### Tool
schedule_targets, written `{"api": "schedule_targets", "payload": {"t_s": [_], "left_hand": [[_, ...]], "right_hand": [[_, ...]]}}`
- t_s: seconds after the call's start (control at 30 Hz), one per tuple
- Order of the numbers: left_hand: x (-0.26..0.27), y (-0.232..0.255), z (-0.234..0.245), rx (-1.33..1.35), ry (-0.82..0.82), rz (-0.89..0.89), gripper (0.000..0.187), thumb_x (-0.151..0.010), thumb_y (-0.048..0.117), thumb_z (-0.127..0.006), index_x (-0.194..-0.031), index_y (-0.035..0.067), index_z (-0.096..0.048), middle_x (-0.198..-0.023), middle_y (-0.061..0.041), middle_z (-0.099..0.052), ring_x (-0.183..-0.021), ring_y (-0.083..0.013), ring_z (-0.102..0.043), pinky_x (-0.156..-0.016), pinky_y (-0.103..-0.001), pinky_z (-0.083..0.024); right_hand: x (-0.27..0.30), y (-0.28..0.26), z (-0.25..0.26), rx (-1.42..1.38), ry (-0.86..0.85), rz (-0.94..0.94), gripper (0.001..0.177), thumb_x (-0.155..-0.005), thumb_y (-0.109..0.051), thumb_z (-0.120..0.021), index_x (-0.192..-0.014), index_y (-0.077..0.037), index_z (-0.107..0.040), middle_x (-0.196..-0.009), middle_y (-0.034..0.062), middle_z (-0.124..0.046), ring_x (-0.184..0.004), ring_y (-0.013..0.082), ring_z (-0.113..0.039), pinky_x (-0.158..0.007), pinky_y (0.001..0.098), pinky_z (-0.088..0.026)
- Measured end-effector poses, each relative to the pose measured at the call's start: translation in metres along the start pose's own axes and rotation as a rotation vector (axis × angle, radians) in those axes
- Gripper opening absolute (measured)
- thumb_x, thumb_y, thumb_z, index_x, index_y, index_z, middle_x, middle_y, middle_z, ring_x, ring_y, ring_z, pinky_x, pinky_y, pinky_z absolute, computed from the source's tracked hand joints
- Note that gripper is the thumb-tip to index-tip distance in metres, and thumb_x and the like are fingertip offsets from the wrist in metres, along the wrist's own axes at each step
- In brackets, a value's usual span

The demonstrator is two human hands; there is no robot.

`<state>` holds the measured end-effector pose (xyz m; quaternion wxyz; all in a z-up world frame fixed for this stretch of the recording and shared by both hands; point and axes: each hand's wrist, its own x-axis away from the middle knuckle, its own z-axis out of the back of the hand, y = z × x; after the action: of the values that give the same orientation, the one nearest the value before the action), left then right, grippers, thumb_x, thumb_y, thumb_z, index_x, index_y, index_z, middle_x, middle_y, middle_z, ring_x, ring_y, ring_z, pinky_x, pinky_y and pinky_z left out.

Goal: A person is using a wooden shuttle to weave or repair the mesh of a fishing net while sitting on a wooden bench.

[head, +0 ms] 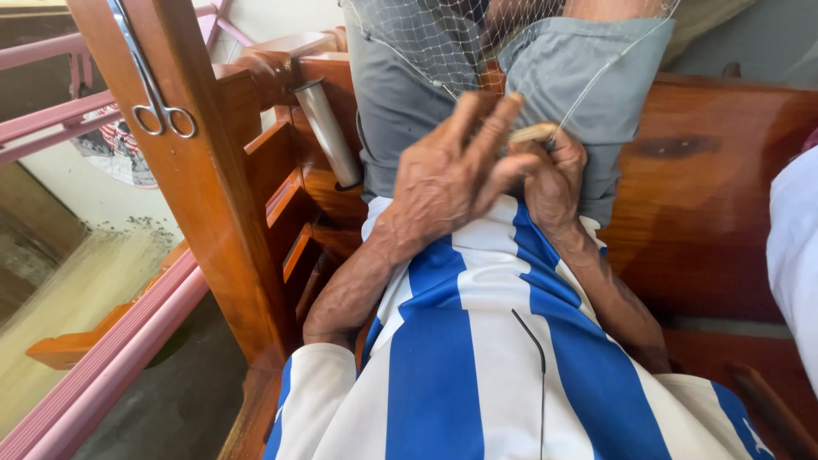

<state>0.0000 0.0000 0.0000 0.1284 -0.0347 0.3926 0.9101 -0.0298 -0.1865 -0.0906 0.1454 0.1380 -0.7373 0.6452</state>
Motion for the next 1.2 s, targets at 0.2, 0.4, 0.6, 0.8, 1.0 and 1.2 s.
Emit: {"api": "schedule_targets", "payload": {"t_s": [0.2, 0.4, 0.6, 0.8, 1.0, 1.2], "left_hand": [[0.023, -0.025, 0.016, -0.163, 0.027, -0.201, 0.034, -0.126, 0.015, -0.051, -0.158, 0.007, -0.045, -0.125, -0.014, -0.066, -0.096, -0.0233, -0.066, -0.089, -0.043, -0.050], [0.034, -0.041, 0.004, -0.268, 0.016, -0.231, 0.034, -0.118, 0.004, -0.063, -0.150, 0.014, -0.059, -0.115, -0.006, -0.069, -0.093, -0.0247, -0.066, -0.125, -0.072, -0.020], [0.034, -0.043, 0.002, -0.256, 0.090, -0.166, 0.037, -0.113, 0.002, -0.062, -0.144, 0.022, -0.065, -0.115, -0.005, -0.074, -0.095, -0.0229, -0.069, -0.125, -0.070, -0.014], [0.029, -0.049, -0.008, -0.123, 0.148, -0.176, 0.028, -0.110, 0.013, -0.072, -0.136, 0.022, -0.067, -0.108, -0.005, -0.074, -0.092, -0.0225, -0.071, -0.126, -0.064, -0.018], [0.019, -0.045, -0.014, 0.270, 0.218, -0.072, 0.021, -0.093, 0.002, -0.079, -0.107, 0.016, -0.086, -0.095, -0.007, -0.071, -0.082, -0.0238, -0.068, -0.121, -0.062, -0.021], [0.013, -0.031, -0.018, 0.357, 0.266, -0.117, 0.020, -0.093, 0.004, -0.077, -0.112, 0.008, -0.082, -0.091, -0.012, -0.071, -0.073, -0.0310, -0.067, -0.080, -0.043, -0.054]], "right_hand": [[-0.002, -0.004, -0.001, -0.146, -0.020, -0.157, 0.010, -0.093, -0.012, -0.069, -0.088, -0.005, -0.065, -0.072, 0.0013, -0.057, -0.072, 0.0102, -0.051, -0.071, 0.0266, -0.045], [0.000, -0.009, -0.003, -0.234, -0.089, -0.153, 0.014, -0.100, -0.014, -0.064, -0.088, -0.007, -0.062, -0.069, -0.0018, -0.047, -0.069, 0.0107, -0.043, -0.075, 0.0298, -0.045], [-0.001, -0.013, -0.006, -0.210, -0.046, -0.137, 0.011, -0.095, -0.011, -0.064, -0.091, -0.002, -0.068, -0.079, 0.0063, -0.066, -0.069, 0.0115, -0.051, -0.077, 0.0295, -0.050], [-0.001, -0.010, -0.004, -0.332, -0.130, -0.118, 0.014, -0.100, -0.017, -0.065, -0.097, -0.004, -0.070, -0.087, 0.0054, -0.070, -0.076, 0.0125, -0.056, -0.080, 0.0302, -0.051], [0.000, 0.006, -0.006, -0.398, -0.075, -0.093, 0.021, -0.097, -0.010, -0.068, -0.097, 0.011, -0.066, -0.069, 0.0079, -0.054, -0.065, 0.0030, -0.048, -0.073, 0.0236, -0.051], [0.005, 0.011, -0.009, -0.333, -0.095, -0.078, 0.019, -0.093, -0.009, -0.072, -0.094, 0.009, -0.069, -0.072, 0.0109, -0.059, -0.072, 0.0106, -0.066, -0.065, 0.0248, -0.053]]}}
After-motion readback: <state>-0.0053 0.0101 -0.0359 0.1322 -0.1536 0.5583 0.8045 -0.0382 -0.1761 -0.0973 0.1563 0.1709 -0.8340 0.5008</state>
